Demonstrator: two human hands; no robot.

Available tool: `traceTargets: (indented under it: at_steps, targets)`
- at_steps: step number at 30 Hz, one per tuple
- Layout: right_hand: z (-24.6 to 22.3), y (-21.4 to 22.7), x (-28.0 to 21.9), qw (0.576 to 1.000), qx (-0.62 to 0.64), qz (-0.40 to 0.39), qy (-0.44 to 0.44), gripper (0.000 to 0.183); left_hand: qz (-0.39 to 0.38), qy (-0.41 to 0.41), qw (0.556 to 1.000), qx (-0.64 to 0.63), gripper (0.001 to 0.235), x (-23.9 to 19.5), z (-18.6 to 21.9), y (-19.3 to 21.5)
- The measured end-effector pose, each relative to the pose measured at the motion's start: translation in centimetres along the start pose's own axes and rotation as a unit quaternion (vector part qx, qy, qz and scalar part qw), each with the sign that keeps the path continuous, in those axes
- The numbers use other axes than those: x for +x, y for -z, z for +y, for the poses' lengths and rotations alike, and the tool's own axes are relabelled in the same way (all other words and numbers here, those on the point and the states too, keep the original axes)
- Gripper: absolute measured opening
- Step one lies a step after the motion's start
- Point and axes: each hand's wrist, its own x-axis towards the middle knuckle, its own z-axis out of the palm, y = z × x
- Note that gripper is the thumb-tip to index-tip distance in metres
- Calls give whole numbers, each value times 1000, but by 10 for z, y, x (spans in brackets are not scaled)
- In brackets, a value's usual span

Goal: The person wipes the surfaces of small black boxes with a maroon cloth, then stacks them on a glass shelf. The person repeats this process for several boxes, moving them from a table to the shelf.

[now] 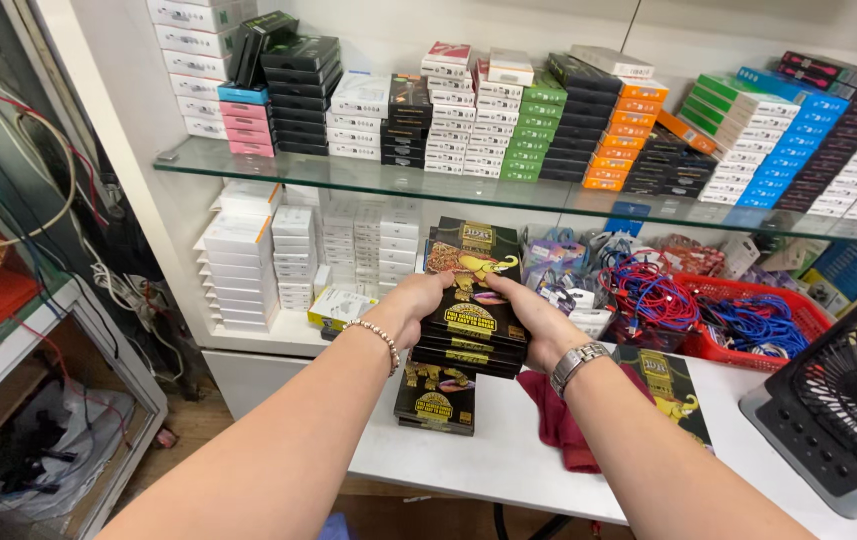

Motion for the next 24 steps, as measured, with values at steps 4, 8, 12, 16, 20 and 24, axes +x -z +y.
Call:
traceTargets:
  at_steps: [4,8,12,16,20,24]
  targets:
    - [-14,1,-3,999,27,-20,5,33,-72,2,991,-112,43,8,6,3]
    - [-27,1,-9,998,55,-11,12,29,-116,12,987,-111,38,16,22,6]
    - [-33,-9,-2,995,91,23,36,28,-132,8,988,-79,41,15,40,7]
    - [-39,-12,10,989,117,64,56,31,-131,23,989,-65,54,26,56,0]
    - [-46,-14,18,981,132,119,71,35,-171,31,984,-50,54,58,71,-8]
    - [-46,-19,9,970,154,172,82,39,-212,41,976,-1,54,76,72,-18]
